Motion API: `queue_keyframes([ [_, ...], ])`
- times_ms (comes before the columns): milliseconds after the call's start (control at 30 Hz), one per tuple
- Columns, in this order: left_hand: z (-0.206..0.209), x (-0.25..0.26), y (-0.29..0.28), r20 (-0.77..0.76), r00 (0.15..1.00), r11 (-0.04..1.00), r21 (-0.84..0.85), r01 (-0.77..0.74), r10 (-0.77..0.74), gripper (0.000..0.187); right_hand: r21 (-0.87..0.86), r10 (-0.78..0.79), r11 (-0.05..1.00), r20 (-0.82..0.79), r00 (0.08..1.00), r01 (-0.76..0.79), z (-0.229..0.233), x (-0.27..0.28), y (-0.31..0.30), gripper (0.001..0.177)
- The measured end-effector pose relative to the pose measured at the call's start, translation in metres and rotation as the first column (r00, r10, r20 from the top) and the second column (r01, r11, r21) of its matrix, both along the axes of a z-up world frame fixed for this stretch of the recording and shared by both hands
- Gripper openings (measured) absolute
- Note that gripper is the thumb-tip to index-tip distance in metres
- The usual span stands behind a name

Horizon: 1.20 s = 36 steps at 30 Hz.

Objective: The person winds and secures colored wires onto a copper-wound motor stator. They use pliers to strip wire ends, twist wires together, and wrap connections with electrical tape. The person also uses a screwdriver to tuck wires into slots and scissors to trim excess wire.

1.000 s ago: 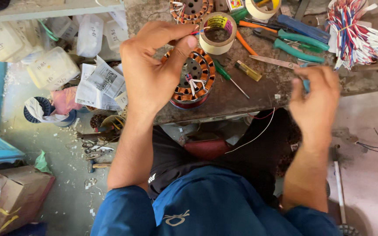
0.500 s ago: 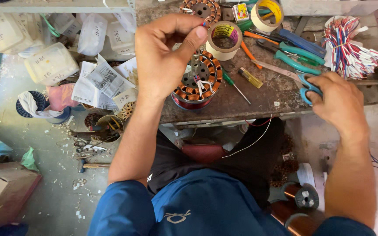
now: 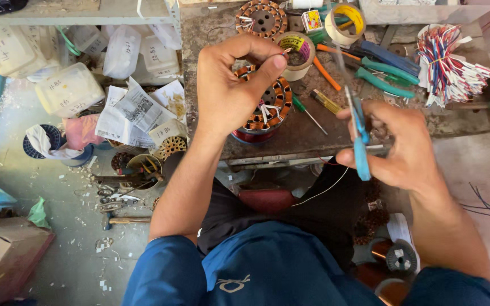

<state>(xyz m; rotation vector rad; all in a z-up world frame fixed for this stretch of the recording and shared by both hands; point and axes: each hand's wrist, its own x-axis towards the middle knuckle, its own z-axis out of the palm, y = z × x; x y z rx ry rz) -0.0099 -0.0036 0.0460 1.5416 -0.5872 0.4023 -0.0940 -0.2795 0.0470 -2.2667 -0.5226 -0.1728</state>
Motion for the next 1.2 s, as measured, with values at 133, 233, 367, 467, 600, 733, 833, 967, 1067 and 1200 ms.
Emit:
queue_keyframes([
  [133, 0.000, 0.002, -0.001, 0.051, 0.998, 0.999, 0.020, -0.026, 0.025, 0.003, -0.118, 0.012, 0.993, 0.001, 1.000, -0.012, 0.017, 0.012, 0.023, 0.054],
  [233, 0.000, 0.004, -0.003, 0.063, 0.998, 1.000, 0.004, -0.024, 0.024, 0.002, -0.042, 0.058, 0.998, 0.039, 0.998, -0.056, 0.019, 0.018, 0.031, 0.052],
  [367, -0.001, 0.005, -0.003, 0.074, 0.997, 1.000, -0.026, 0.001, 0.001, 0.005, -0.057, 0.035, 0.998, 0.006, 0.999, -0.035, 0.018, 0.020, 0.031, 0.052],
  [467, -0.001, 0.004, -0.003, 0.063, 0.998, 1.000, -0.009, 0.017, -0.017, 0.005, -0.062, 0.038, 0.997, -0.009, 0.999, -0.038, 0.016, 0.020, 0.030, 0.053],
  [600, 0.001, 0.001, -0.001, 0.039, 0.999, 1.000, 0.012, 0.020, -0.021, 0.002, -0.078, 0.013, 0.997, -0.023, 1.000, -0.015, 0.018, 0.020, 0.031, 0.051],
  [733, 0.004, -0.001, 0.000, 0.003, 1.000, 1.000, 0.025, 0.000, 0.000, 0.001, -0.218, -0.106, 0.972, -0.058, 0.993, 0.091, 0.022, 0.020, 0.031, 0.050],
  [833, 0.006, 0.000, 0.000, 0.010, 0.999, 0.998, 0.046, -0.036, 0.035, 0.000, -0.179, -0.073, 0.981, -0.004, 0.997, 0.071, 0.023, 0.020, 0.031, 0.047],
  [967, 0.005, 0.001, 0.000, 0.067, 0.996, 0.997, 0.050, -0.062, 0.058, 0.005, -0.112, 0.036, 0.993, 0.059, 0.998, -0.029, 0.024, 0.020, 0.028, 0.047],
  [1067, 0.004, 0.003, 0.000, 0.087, 0.995, 0.998, 0.043, -0.052, 0.048, 0.006, -0.112, 0.050, 0.993, 0.032, 0.998, -0.046, 0.024, 0.023, 0.025, 0.047],
  [1200, 0.001, 0.006, 0.000, 0.091, 0.996, 0.999, 0.029, -0.026, 0.023, 0.006, -0.152, 0.009, 0.988, 0.014, 1.000, -0.006, 0.022, 0.024, 0.021, 0.046],
])
